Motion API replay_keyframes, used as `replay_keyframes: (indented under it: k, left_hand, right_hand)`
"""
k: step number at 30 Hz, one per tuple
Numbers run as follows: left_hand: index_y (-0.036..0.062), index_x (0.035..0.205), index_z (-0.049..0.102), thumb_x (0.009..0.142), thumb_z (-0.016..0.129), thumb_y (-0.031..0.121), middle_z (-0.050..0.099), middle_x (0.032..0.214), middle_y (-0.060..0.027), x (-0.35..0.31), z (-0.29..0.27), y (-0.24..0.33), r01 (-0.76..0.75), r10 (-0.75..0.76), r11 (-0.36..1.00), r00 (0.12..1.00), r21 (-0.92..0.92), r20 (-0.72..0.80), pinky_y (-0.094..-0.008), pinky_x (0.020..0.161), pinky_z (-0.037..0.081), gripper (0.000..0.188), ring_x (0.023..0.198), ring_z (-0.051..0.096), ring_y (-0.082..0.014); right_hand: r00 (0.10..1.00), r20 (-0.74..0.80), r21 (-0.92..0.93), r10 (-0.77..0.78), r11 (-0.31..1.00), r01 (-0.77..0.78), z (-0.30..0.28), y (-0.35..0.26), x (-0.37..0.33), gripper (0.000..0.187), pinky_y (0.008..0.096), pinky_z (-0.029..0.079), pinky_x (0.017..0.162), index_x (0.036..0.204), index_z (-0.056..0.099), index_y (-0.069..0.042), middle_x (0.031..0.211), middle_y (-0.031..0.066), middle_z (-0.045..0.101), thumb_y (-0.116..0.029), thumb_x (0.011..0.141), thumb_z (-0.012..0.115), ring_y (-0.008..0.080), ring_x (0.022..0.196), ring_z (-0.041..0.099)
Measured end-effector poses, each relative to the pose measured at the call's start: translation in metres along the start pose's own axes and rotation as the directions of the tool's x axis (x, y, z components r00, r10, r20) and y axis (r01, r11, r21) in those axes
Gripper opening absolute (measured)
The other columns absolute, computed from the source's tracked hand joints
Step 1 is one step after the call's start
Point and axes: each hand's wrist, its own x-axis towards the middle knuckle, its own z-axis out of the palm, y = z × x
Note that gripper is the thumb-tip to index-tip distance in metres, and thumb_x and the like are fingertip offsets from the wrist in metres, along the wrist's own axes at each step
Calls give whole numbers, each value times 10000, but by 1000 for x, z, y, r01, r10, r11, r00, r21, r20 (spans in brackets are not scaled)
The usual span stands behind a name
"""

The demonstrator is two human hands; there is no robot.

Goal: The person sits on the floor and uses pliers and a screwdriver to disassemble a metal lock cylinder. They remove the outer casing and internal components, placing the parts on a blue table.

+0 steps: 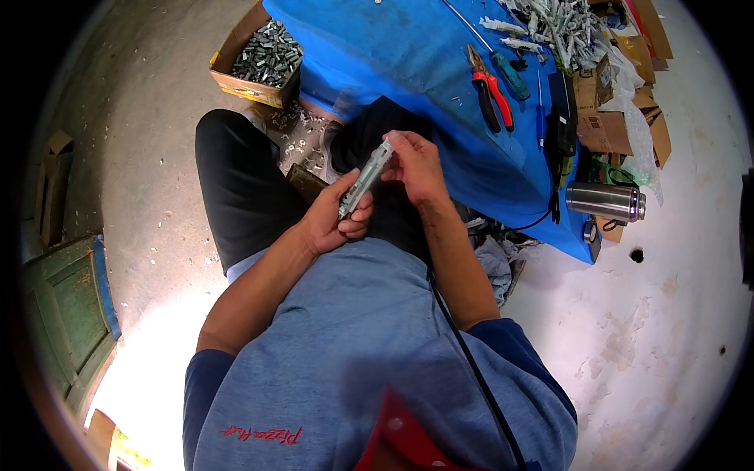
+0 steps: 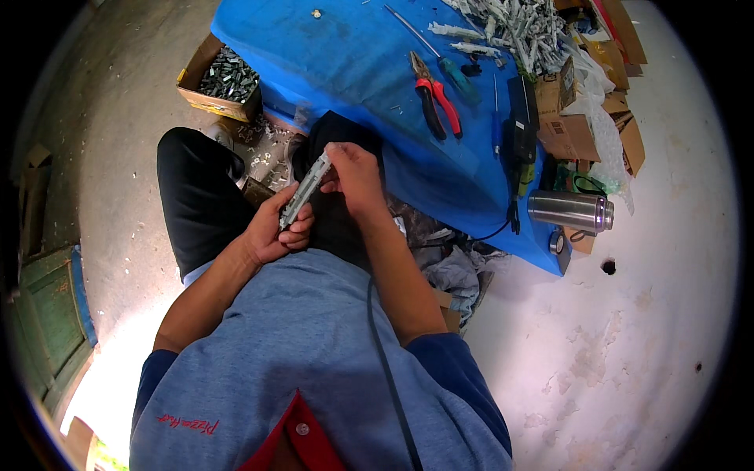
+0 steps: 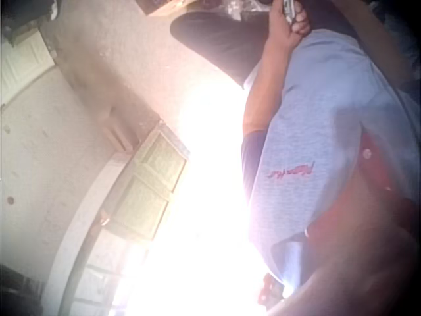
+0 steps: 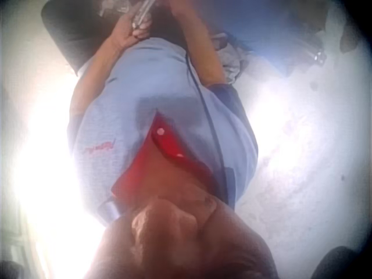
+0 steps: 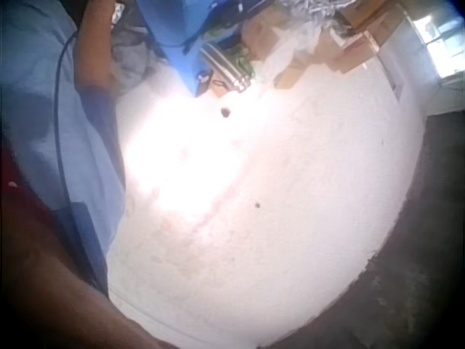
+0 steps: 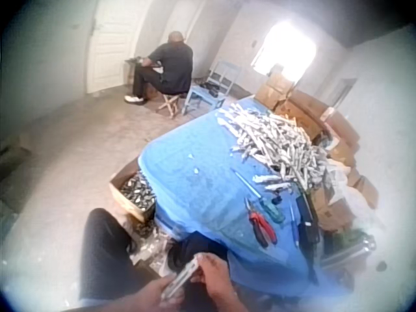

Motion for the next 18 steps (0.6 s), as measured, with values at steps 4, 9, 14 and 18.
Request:
replay_keyframes:
  k: [4,9,14,18]
  left_hand:
    - [79,744,507,1002,349,516,456,592,-30,0,0,0,6,-6,1000,1000,-14,4,-227,393,293,532,375,325,-100]
    - [77,749,502,1003,341,517,457,597,-32,1,-3,0,1,-1,1000,1000,-25,10,-231,393,291,533,378,326,-105]
    - [77,748,502,1003,339,514,455,597,-30,0,-3,0,0,1,1000,1000,-21,15,-231,396,293,531,377,324,-105]
    - [77,747,502,1002,342,514,455,597,-30,0,-1,0,-2,2,1000,1000,-24,8,-231,395,295,530,376,326,-105]
  right_hand:
    - [1000,-3,-68,-23,997,23,2,-4,-3,341,221,498,507,985,632,-11,784,36,643,-335,895,691,93,619,598]
    - [999,-7,-89,-33,996,32,3,-6,-4,364,221,494,504,975,631,-7,786,37,641,-348,878,714,91,611,592]
    - [1000,12,-40,-26,999,27,0,-4,-2,341,224,491,504,981,632,-7,788,37,644,-323,882,715,93,610,592]
    - [1000,20,-14,-22,1000,22,0,-3,-1,319,225,491,503,984,632,-9,786,38,644,-302,887,712,96,609,595]
